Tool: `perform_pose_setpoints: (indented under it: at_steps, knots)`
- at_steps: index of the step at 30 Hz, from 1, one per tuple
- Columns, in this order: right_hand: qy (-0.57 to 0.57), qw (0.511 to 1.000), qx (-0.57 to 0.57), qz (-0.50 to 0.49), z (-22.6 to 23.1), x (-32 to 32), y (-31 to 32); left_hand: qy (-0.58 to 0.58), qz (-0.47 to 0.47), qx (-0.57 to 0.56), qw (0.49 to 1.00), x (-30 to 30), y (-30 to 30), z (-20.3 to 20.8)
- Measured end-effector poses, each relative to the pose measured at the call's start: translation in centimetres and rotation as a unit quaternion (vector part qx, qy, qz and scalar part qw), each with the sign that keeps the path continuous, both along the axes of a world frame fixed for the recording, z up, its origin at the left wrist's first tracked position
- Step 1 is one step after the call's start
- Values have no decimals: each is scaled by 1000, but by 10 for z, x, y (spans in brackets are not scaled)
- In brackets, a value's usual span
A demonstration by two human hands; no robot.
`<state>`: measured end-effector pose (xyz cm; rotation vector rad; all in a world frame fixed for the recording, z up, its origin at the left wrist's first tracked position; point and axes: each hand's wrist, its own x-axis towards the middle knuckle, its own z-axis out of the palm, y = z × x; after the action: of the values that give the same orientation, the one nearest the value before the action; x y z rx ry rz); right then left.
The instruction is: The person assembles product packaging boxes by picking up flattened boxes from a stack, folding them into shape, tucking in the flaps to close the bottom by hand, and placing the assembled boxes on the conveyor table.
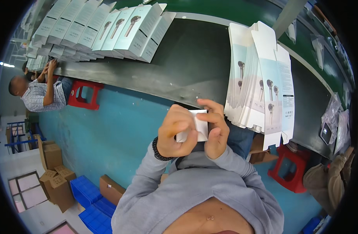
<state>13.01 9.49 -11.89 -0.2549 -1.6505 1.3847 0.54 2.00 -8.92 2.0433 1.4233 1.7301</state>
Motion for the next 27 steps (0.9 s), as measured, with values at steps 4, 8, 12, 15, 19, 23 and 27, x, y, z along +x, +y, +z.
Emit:
perform_pose_setpoints:
  at_steps: [4,8,12,15,19,23,27]
  knots:
    - [-23,959,-258,114,28,-4,-7,54,46,58,996,-3,4,10]
    - [-44,963,-240,119,16,-3,-3,-14,7,79,997,2,5,8]
    - [-31,956,-264,124,17,-4,-5,68,40,25,997,-1,1,6]
    - [-41,940,-311,132,18,-4,-6,68,41,23,997,-1,1,6]
    - [-53,941,-305,137,16,-5,-5,78,38,19,996,-1,2,4]
    - [60,938,-303,160,5,-11,-7,88,56,25,994,-4,-3,6]
    - [-135,981,46,133,0,-9,-3,-145,59,155,975,-8,-4,21]
